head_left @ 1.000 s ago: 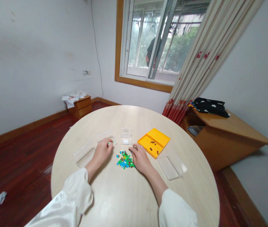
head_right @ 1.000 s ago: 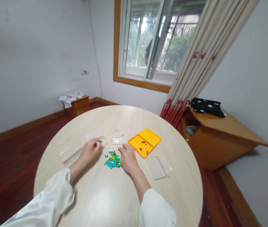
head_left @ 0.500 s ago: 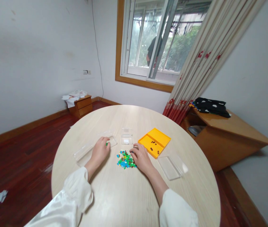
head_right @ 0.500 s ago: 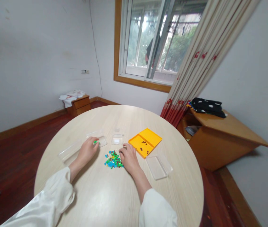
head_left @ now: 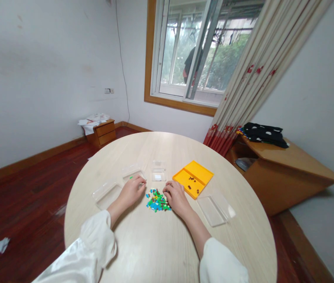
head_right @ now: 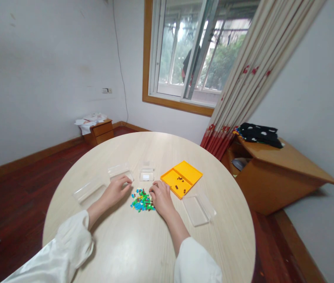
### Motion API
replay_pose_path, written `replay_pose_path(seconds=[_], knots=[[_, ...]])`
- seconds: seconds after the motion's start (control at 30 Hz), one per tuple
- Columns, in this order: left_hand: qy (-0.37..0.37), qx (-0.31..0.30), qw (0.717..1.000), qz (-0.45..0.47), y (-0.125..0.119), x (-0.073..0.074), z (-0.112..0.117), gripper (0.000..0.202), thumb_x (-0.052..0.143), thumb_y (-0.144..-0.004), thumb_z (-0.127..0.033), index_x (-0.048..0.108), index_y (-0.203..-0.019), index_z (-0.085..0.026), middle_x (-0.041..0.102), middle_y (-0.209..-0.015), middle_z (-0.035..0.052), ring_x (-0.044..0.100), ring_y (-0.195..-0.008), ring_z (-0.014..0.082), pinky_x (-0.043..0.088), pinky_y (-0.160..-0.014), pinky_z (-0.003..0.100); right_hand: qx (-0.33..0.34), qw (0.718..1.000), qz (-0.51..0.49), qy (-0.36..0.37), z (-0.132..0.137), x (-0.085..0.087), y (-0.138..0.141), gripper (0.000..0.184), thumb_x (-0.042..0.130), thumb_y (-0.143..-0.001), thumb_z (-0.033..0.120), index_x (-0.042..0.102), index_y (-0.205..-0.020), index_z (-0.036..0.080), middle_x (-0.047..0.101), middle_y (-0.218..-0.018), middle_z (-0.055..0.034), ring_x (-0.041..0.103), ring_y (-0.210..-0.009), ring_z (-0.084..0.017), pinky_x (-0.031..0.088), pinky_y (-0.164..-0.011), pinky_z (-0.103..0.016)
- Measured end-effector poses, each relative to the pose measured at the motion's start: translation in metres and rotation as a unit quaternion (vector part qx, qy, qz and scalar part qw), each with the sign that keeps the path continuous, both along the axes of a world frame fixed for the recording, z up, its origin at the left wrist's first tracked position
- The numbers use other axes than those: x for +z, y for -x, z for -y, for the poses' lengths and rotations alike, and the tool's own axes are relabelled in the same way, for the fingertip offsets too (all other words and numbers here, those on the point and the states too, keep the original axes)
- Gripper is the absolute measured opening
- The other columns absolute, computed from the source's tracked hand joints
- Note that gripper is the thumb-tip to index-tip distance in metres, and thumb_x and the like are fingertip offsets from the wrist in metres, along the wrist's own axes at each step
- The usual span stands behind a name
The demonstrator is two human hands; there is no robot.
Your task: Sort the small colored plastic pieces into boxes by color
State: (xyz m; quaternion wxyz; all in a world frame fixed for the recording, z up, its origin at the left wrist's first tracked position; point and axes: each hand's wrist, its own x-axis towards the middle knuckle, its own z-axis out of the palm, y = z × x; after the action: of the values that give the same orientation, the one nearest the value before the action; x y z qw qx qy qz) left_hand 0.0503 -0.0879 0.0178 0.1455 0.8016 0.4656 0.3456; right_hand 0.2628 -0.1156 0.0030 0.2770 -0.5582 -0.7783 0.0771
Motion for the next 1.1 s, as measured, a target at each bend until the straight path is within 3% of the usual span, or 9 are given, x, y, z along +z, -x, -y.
replay_pose_path(seconds=[0.3, 0.73, 0.87, 1.1], knots=[[0.023, -0.037, 0.999, -0.025, -0.002, -0.001, 0.001, 0.018, 0.046, -0.081, -0.02, 0.063, -0.078, -0.015, 0.062, -0.084, 0.007, 0.056, -0.083, 0.0195, 0.042, -0.077, 0.031, 0.012, 1.0, 0.012, 0.002, 0.0, 0.002, -0.001, 0.006, 0.058, -0.08, 0.015, 0.063, -0.08, 0.019, 0.06, -0.1, -0.006, 0.049, -0.101, -0.021, 0.032, -0.09, -0.038], [0.024, -0.045, 0.998, -0.025, -0.004, -0.002, 0.0, 0.02, 0.045, -0.083, -0.021, 0.064, -0.079, -0.015, 0.061, -0.083, 0.007, 0.055, -0.082, 0.019, 0.042, -0.075, 0.03, 0.011, 0.999, 0.031, -0.028, 0.001, 0.006, -0.003, 0.009, 0.049, -0.085, 0.014, 0.056, -0.081, 0.018, 0.059, -0.104, -0.0075, 0.05, -0.101, -0.021, 0.032, -0.089, -0.037], [0.027, -0.047, 0.998, -0.031, -0.003, 0.0, 0.001, 0.019, 0.047, -0.082, -0.021, 0.064, -0.078, -0.015, 0.061, -0.082, 0.0068, 0.056, -0.081, 0.0189, 0.042, -0.076, 0.031, -0.038, 0.995, 0.032, -0.085, -0.001, 0.013, -0.019, 0.011, 0.045, -0.087, 0.017, 0.056, -0.087, 0.018, 0.059, -0.108, -0.0098, 0.049, -0.103, -0.022, 0.031, -0.089, -0.038], [0.045, -0.093, 0.994, -0.023, -0.009, -0.005, 0.003, 0.024, 0.047, -0.085, -0.022, 0.067, -0.096, -0.016, 0.058, -0.094, 0.0077, 0.055, -0.089, 0.0183, 0.043, -0.082, 0.03, -0.226, 0.96, 0.057, -0.156, -0.012, 0.009, -0.061, 0.018, 0.044, -0.088, 0.022, 0.06, -0.091, 0.016, 0.06, -0.105, -0.0121, 0.049, -0.099, -0.026, 0.03, -0.087, -0.04]])
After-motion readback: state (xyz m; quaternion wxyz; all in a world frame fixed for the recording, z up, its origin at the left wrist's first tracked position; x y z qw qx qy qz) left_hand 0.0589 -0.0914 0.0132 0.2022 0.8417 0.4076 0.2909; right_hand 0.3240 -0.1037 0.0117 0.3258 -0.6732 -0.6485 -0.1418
